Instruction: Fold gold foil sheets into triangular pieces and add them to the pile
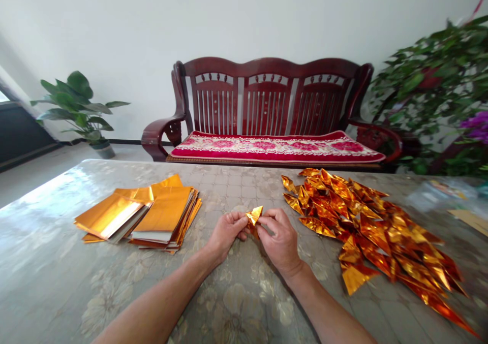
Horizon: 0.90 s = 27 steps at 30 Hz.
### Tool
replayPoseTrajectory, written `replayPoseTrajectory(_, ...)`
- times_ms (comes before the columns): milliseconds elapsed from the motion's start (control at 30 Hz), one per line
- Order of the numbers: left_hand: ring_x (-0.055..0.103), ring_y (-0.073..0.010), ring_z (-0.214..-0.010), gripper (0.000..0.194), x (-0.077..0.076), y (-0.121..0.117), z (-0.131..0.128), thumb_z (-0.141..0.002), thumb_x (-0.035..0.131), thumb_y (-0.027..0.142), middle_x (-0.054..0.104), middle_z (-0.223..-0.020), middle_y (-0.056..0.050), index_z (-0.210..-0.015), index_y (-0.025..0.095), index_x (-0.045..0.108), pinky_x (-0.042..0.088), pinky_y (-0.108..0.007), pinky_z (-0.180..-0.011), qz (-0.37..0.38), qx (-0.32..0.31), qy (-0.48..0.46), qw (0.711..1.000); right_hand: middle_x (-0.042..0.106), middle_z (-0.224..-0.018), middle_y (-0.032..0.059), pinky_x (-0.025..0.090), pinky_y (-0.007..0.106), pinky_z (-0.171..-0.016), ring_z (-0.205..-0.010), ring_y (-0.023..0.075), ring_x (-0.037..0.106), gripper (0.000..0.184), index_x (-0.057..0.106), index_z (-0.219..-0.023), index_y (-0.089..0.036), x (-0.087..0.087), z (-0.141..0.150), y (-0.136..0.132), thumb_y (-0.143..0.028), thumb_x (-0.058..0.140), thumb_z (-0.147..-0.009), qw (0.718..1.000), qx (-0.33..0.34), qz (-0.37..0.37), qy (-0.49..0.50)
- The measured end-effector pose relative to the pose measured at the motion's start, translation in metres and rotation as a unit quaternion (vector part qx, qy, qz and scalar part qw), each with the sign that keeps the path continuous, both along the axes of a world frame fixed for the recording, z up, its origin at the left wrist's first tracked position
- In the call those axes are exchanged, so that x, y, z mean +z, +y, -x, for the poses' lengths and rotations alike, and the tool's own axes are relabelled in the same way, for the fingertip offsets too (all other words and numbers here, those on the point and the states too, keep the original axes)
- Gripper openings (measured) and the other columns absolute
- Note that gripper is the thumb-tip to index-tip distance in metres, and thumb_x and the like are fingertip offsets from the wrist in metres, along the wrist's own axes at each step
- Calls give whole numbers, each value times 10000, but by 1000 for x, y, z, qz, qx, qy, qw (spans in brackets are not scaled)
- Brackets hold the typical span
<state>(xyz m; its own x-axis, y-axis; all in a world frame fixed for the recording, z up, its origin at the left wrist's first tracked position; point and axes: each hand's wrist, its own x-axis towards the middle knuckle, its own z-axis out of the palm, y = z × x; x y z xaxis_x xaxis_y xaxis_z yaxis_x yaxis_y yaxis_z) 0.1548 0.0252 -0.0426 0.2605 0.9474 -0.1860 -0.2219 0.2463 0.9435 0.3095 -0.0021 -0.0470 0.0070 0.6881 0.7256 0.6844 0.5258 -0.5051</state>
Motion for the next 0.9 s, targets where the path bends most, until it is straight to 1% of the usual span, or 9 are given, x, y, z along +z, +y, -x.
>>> replayPoseTrajectory(367,508,-43,-467,469,-4,0,0,-615,812,520,619,-584,14,-774,112,646,409,-141,-470,-2,-3,8,1000,607,-868,27,467,286,-741,-822,164,571,141,691,-832,-223,3,-1,-1,-116,601,-848,1000,-4,-11,-27)
replayPoseTrajectory(567,506,-48,-463,472,0,-1,0,-597,820,530,616,-570,15,-734,119,633,403,-148,-468,2,-3,6,1000,608,-899,35,464,301,-767,-850,177,571,137,662,-830,-212,3,-1,-1,-99,587,-843,999,-11,-9,-43)
replayPoseTrajectory(733,513,-54,-467,479,3,-2,-2,-574,823,535,625,-571,5,-704,119,626,397,-152,-465,6,3,8,1000,607,-918,44,452,311,-779,-868,194,563,128,629,-837,-211,3,0,0,-100,566,-850,997,-37,-3,-75)
replayPoseTrajectory(900,510,-61,-461,469,2,-2,-2,-572,811,539,617,-557,5,-680,127,614,393,-161,-460,4,16,28,999,607,-928,51,431,318,-777,-872,207,545,114,606,-836,-208,4,1,0,-109,558,-869,990,-73,17,-121)
